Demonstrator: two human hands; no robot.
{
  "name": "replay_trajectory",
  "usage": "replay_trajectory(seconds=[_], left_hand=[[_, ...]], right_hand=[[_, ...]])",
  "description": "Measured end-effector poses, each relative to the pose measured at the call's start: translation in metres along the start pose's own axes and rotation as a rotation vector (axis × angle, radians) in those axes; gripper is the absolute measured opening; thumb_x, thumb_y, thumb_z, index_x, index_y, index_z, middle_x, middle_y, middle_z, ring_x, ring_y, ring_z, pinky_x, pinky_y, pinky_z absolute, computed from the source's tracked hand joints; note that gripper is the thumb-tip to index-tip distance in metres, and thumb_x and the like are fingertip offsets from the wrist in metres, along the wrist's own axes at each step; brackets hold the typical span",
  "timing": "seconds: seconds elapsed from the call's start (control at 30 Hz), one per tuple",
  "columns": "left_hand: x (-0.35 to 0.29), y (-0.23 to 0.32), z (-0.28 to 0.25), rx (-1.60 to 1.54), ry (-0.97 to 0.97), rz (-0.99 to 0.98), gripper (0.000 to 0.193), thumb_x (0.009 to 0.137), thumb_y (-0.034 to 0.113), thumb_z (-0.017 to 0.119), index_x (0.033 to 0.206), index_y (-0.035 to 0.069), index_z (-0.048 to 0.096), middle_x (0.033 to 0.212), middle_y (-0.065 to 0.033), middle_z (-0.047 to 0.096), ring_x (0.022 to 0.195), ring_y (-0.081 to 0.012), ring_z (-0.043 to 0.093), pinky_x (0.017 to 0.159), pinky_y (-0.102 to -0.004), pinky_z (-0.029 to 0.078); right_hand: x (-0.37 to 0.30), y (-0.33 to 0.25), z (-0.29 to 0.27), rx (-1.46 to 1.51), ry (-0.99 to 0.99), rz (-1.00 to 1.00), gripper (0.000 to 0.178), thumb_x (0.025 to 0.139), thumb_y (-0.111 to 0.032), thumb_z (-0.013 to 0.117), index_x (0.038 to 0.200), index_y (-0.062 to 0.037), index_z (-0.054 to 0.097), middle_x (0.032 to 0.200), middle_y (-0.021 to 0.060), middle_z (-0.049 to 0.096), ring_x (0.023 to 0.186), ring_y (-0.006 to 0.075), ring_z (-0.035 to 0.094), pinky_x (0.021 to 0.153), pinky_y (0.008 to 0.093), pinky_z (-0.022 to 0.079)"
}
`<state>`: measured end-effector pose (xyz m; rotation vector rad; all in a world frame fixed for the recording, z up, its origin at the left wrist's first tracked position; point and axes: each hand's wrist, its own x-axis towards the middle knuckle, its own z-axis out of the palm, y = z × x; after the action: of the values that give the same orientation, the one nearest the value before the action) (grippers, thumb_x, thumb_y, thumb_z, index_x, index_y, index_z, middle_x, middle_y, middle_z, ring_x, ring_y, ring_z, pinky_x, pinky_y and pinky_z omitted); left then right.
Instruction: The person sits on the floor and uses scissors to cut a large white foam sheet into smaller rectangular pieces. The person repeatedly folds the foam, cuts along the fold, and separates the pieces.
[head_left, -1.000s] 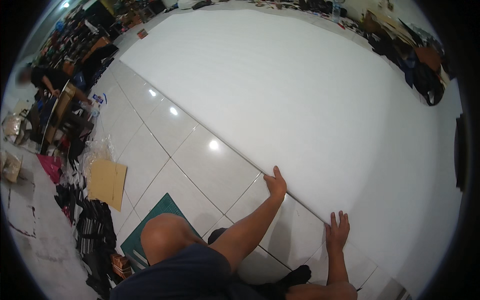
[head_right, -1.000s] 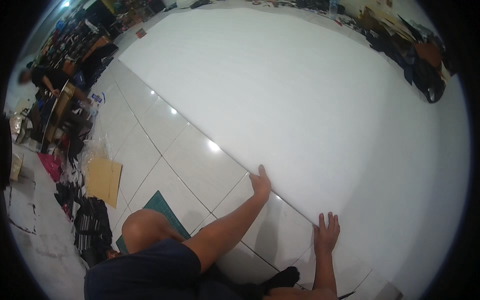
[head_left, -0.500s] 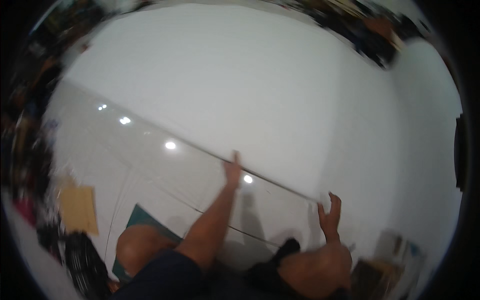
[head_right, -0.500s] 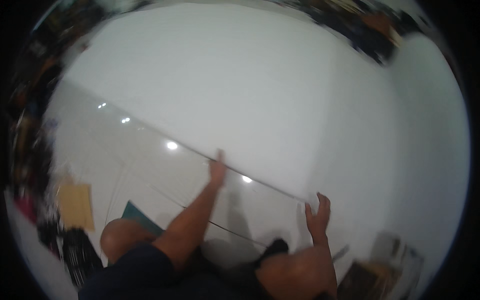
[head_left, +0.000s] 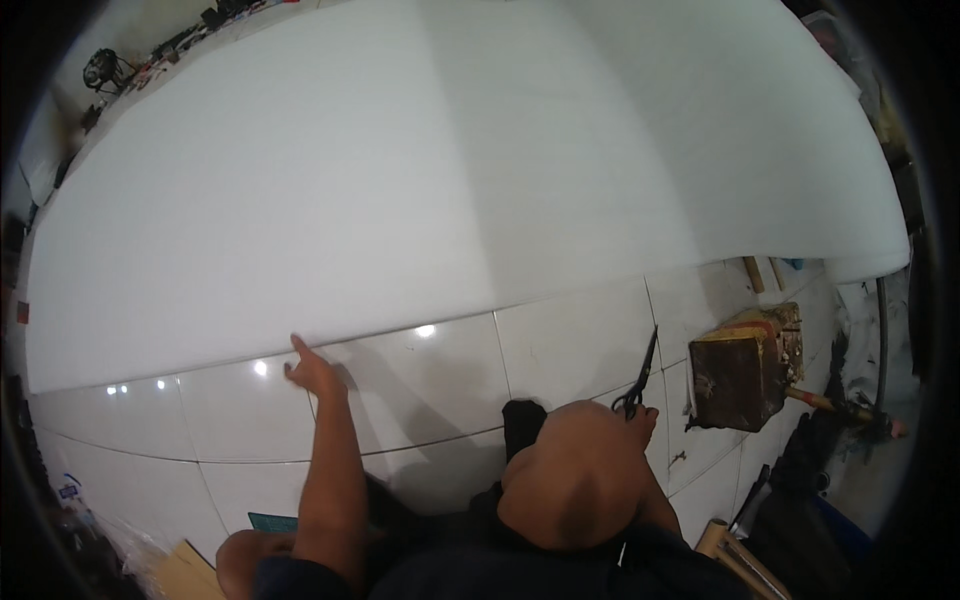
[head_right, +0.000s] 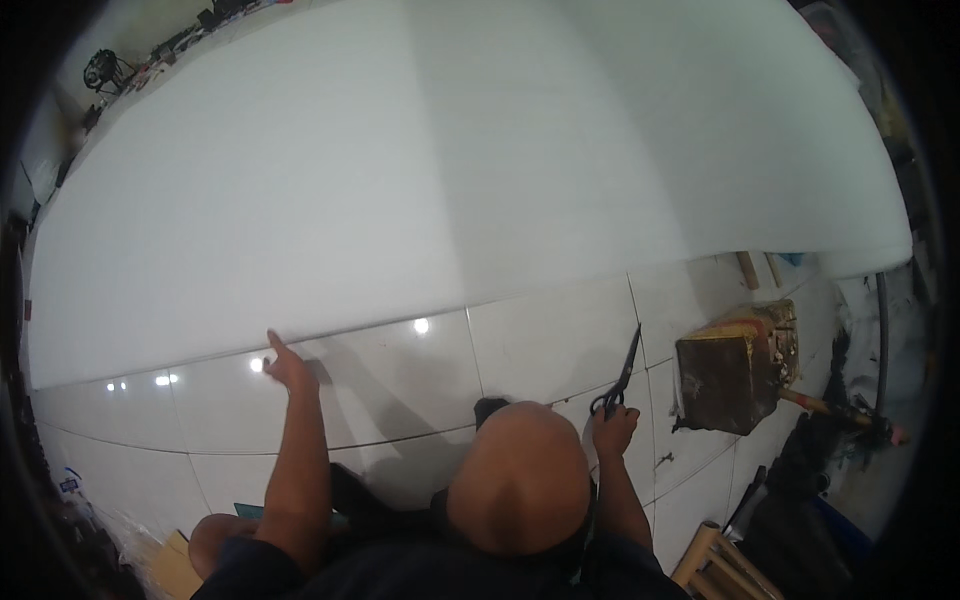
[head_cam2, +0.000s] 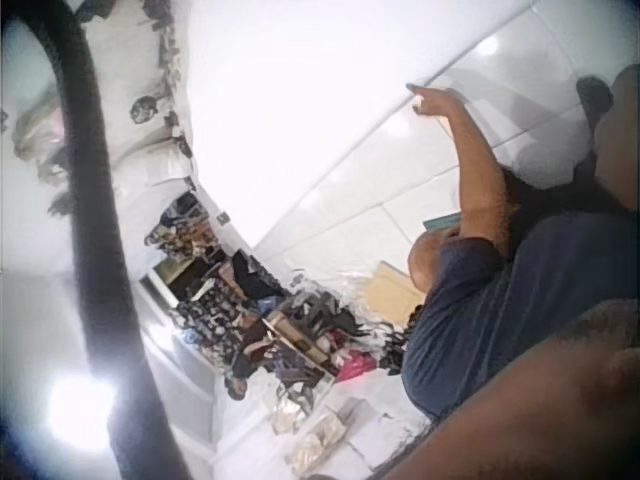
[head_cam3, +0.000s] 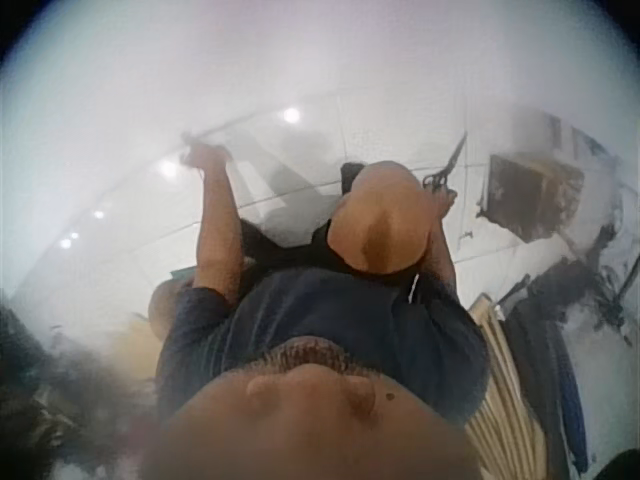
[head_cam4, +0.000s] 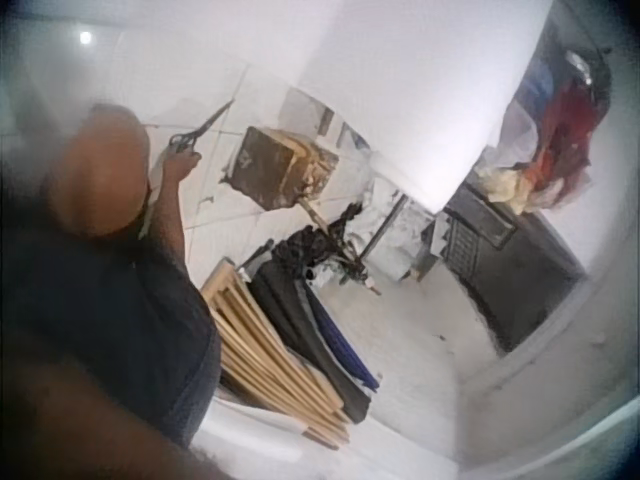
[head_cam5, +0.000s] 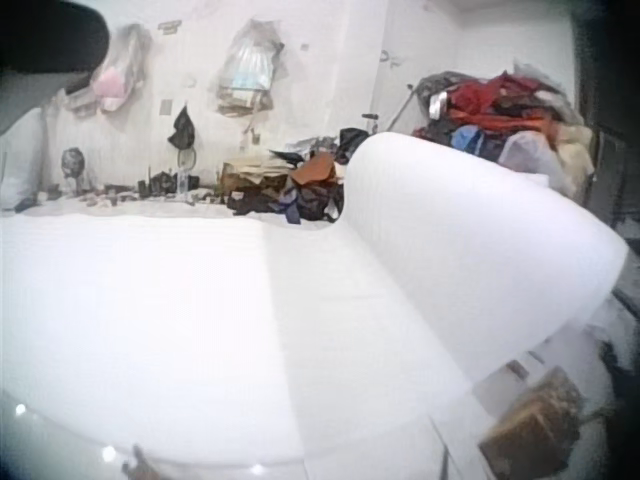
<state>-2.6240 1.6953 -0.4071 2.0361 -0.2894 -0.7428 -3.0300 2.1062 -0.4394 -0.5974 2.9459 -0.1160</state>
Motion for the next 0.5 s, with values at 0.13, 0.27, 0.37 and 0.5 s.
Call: replay_trajectory(seconds=[0.13, 0.27, 0.37, 0.5], left_hand=[[-0.053, 0.012, 0.013, 0.331, -0.338, 1.092, 0.064, 0.076, 0.032, 0.074, 0.126, 0.000, 0.049, 0.129, -0.0234, 0.043, 0.117, -0.0386, 0.044, 0.101, -0.0477, 0.035], [-0.135, 0.039, 0.058, 0.801, -0.992, 1.592, 0.087, 0.075, 0.052, 0.070, 0.145, 0.018, 0.032, 0.150, -0.0221, 0.022, 0.139, -0.0401, 0.019, 0.113, -0.0547, 0.015], [-0.149, 0.018, 0.086, 1.080, -1.212, 1.706, 0.085, 0.080, 0.061, 0.060, 0.148, 0.025, 0.025, 0.155, -0.0183, 0.011, 0.143, -0.0359, 0.012, 0.115, -0.0538, 0.010], [-0.130, -0.013, 0.099, 1.184, -1.056, 1.763, 0.067, 0.089, 0.049, 0.054, 0.147, 0.028, 0.028, 0.155, -0.0148, 0.015, 0.143, -0.0321, 0.015, 0.115, -0.0525, 0.012]], right_hand=[[0.028, -0.007, -0.028, 0.196, -0.169, 0.103, 0.045, 0.075, -0.032, 0.073, 0.100, 0.0039, 0.059, 0.098, 0.0226, 0.061, 0.091, 0.0390, 0.060, 0.083, 0.0428, 0.048], [0.044, 0.001, -0.019, 0.310, -0.256, 0.213, 0.041, 0.075, -0.024, 0.071, 0.103, 0.0041, 0.059, 0.096, 0.0193, 0.065, 0.085, 0.0329, 0.064, 0.078, 0.0394, 0.051], [0.051, 0.015, -0.015, 0.723, -0.415, 0.292, 0.035, 0.077, -0.016, 0.068, 0.104, 0.0039, 0.058, 0.095, 0.0145, 0.064, 0.083, 0.0268, 0.064, 0.074, 0.0364, 0.052], [0.017, -0.067, -0.070, 1.155, -0.653, 0.287, 0.029, 0.081, -0.004, 0.064, 0.107, 0.0033, 0.054, 0.091, 0.0092, 0.063, 0.079, 0.0162, 0.062, 0.070, 0.0297, 0.053]])
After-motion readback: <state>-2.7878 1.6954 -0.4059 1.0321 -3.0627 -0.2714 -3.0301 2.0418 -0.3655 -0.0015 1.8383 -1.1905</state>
